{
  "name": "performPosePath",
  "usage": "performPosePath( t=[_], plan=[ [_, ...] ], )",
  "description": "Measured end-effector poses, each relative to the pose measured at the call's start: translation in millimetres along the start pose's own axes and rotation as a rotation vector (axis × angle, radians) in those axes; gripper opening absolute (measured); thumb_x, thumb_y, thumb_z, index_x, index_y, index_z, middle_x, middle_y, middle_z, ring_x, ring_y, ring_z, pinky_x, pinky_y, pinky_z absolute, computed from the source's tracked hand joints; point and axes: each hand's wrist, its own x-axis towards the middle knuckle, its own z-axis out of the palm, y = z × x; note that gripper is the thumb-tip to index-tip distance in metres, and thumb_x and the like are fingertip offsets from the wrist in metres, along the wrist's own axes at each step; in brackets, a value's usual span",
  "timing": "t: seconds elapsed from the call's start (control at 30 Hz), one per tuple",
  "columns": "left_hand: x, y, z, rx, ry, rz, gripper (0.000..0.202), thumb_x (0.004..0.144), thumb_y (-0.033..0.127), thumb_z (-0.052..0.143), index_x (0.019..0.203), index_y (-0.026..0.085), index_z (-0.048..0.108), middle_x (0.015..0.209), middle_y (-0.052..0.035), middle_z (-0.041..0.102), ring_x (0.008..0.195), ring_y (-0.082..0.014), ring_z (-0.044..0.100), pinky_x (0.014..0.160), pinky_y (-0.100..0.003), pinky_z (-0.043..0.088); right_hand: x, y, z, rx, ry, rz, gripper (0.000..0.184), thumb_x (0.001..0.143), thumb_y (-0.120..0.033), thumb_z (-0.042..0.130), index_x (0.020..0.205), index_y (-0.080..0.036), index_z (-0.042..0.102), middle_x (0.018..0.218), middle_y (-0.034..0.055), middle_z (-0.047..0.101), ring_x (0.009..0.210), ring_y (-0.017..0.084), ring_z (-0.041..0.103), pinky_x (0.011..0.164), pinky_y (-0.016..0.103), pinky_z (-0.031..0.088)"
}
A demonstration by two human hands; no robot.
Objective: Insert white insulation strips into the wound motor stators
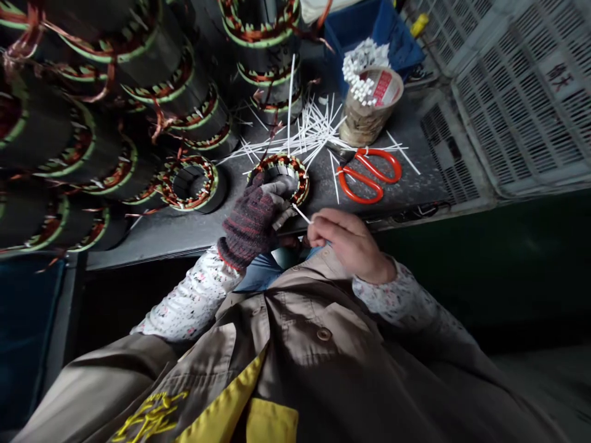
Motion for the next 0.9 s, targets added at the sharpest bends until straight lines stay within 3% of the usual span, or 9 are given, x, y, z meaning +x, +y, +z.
performPosePath(
  t=[0.17, 0.3, 0.37, 0.43, 0.53, 0.6, 0.67, 0.77, 0.9],
  plan=[
    [3.4, 1.9, 2.5, 0.028, -0.087, -0.016, 0.029, 0.099, 0.044, 0.054, 0.108, 0.018, 0.065, 0.112, -0.0104, 0.074, 0.117, -0.0276, 0.070, 0.126, -0.057, 0.037, 37.6, 0.5, 20.5, -0.014, 0.213, -0.168, 0.045, 0.092, -0.055, 0.063, 0.065, -0.023, 0.050, 0.062, -0.0032, 0.047, 0.063, 0.012, 0.052, 0.067, 0.030, 0.049],
    [3.2, -2.0, 1.0, -0.068, -0.119, -0.031, 0.035, 0.097, 0.050, 0.054, 0.106, 0.019, 0.065, 0.113, -0.0060, 0.073, 0.121, -0.0271, 0.068, 0.126, -0.055, 0.038, 69.7, 20.0, 38.4, -0.229, 0.235, -0.257, 0.048, 0.098, -0.065, 0.042, 0.074, -0.024, 0.050, 0.074, -0.0002, 0.055, 0.072, 0.014, 0.058, 0.071, 0.032, 0.051],
    [1.8, -4.9, -0.9, -0.088, -0.071, -0.025, 0.032, 0.098, 0.048, 0.054, 0.108, 0.019, 0.063, 0.116, -0.0057, 0.073, 0.124, -0.0261, 0.067, 0.128, -0.054, 0.035, 63.7, 23.3, 30.2, -0.471, 0.193, -0.405, 0.045, 0.097, -0.063, 0.044, 0.075, -0.025, 0.052, 0.085, 0.0042, 0.062, 0.083, 0.018, 0.062, 0.076, 0.037, 0.053],
    [0.1, -5.7, -2.6, -0.120, -0.017, -0.002, 0.027, 0.098, 0.044, 0.056, 0.108, 0.020, 0.061, 0.120, -0.0072, 0.072, 0.124, -0.0238, 0.067, 0.128, -0.049, 0.037, 49.2, 20.5, 5.1, -0.764, 0.161, -0.559, 0.037, 0.092, -0.057, 0.055, 0.072, -0.026, 0.052, 0.094, 0.0083, 0.066, 0.092, 0.024, 0.063, 0.081, 0.043, 0.053],
    [-1.1, -2.0, -1.8, -0.123, 0.057, -0.022, 0.037, 0.096, 0.045, 0.063, 0.120, 0.016, 0.059, 0.139, -0.0167, 0.063, 0.134, -0.0253, 0.061, 0.117, -0.042, 0.050, 37.2, 14.0, -52.7, -1.224, 0.220, -0.410, 0.021, 0.091, -0.037, 0.058, 0.073, -0.026, 0.053, 0.095, 0.0118, 0.068, 0.095, 0.028, 0.063, 0.084, 0.045, 0.051],
    [0.3, 2.0, 1.7, -0.016, 0.050, -0.031, 0.051, 0.095, 0.047, 0.065, 0.131, 0.012, 0.055, 0.146, -0.0216, 0.056, 0.139, -0.0298, 0.055, 0.116, -0.047, 0.050, 42.8, 13.8, -89.1, -1.501, 0.227, -0.241, 0.008, 0.087, -0.023, 0.054, 0.086, -0.020, 0.062, 0.097, 0.0160, 0.069, 0.096, 0.029, 0.063, 0.083, 0.044, 0.048],
    [3.0, 5.1, 6.0, 0.127, -0.008, -0.011, 0.052, 0.093, 0.049, 0.066, 0.128, 0.012, 0.060, 0.137, -0.0193, 0.063, 0.131, -0.0324, 0.060, 0.120, -0.057, 0.043, 54.9, 16.3, -113.5, -1.680, 0.168, -0.123, 0.025, 0.082, -0.015, 0.053, 0.103, -0.013, 0.067, 0.096, 0.0185, 0.070, 0.091, 0.027, 0.062, 0.078, 0.039, 0.045],
    [6.5, 6.1, 8.7, 0.256, -0.096, 0.007, 0.045, 0.091, 0.053, 0.067, 0.111, 0.013, 0.069, 0.114, -0.0139, 0.072, 0.108, -0.0295, 0.068, 0.119, -0.060, 0.041, 70.2, 17.0, -124.2, -1.821, 0.100, -0.054, 0.048, 0.078, -0.011, 0.055, 0.125, -0.010, 0.066, 0.097, 0.0198, 0.072, 0.082, 0.023, 0.061, 0.070, 0.035, 0.039],
    [5.2, 1.1, 4.2, 0.267, -0.084, 0.065, 0.045, 0.093, 0.051, 0.064, 0.116, 0.013, 0.068, 0.109, -0.0123, 0.072, 0.107, -0.0277, 0.066, 0.117, -0.055, 0.045, 65.0, 7.6, -108.7, -1.877, 0.065, 0.065, 0.061, 0.079, -0.017, 0.057, 0.139, -0.015, 0.060, 0.102, 0.0185, 0.074, 0.080, 0.026, 0.064, 0.068, 0.036, 0.039]
  ],
)
